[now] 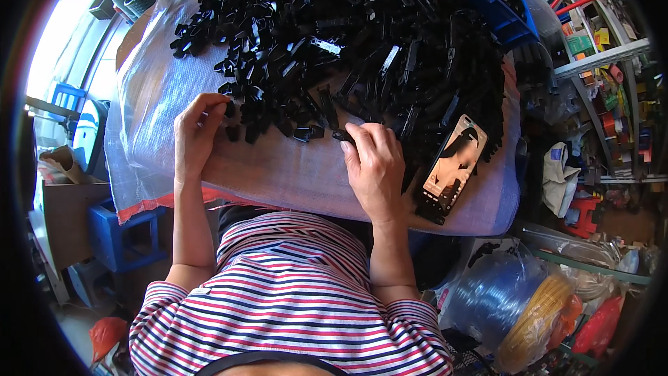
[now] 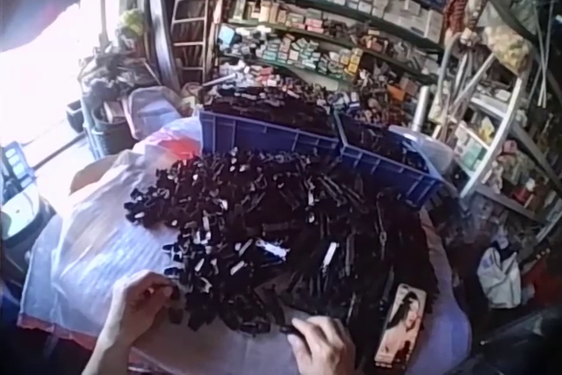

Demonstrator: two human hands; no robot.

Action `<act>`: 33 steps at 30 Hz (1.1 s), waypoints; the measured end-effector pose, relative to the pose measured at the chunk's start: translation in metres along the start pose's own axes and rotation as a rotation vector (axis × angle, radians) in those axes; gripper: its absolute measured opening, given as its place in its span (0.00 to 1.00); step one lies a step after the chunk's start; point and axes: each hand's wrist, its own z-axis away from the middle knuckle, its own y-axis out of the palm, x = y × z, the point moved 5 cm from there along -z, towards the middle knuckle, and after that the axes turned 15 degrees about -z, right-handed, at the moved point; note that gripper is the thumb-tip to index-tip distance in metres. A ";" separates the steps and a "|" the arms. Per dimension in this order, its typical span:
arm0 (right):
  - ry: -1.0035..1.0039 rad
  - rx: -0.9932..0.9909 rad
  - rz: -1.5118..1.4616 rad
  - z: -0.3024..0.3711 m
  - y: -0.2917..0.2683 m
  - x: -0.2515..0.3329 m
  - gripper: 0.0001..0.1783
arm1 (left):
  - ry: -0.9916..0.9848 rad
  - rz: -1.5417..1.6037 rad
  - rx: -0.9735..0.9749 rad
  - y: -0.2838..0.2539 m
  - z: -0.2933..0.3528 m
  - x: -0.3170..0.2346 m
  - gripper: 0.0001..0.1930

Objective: Assembling small black plastic components by snapping them together on a workbench.

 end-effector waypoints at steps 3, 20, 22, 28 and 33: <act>0.014 -0.014 -0.009 0.001 0.000 -0.001 0.13 | 0.003 -0.004 0.000 0.000 0.000 0.000 0.05; 0.020 -0.015 -0.008 0.001 0.000 0.000 0.13 | -0.001 -0.014 -0.005 0.000 0.001 0.000 0.05; 0.010 -0.011 -0.003 0.001 -0.001 0.000 0.13 | 0.004 0.016 0.007 0.001 0.001 0.002 0.06; 0.010 -0.010 -0.001 0.001 -0.001 0.000 0.13 | 0.023 0.005 -0.011 0.001 0.000 0.002 0.06; 0.010 -0.014 0.002 0.001 0.000 -0.001 0.13 | 0.018 -0.007 -0.007 0.000 0.000 0.001 0.05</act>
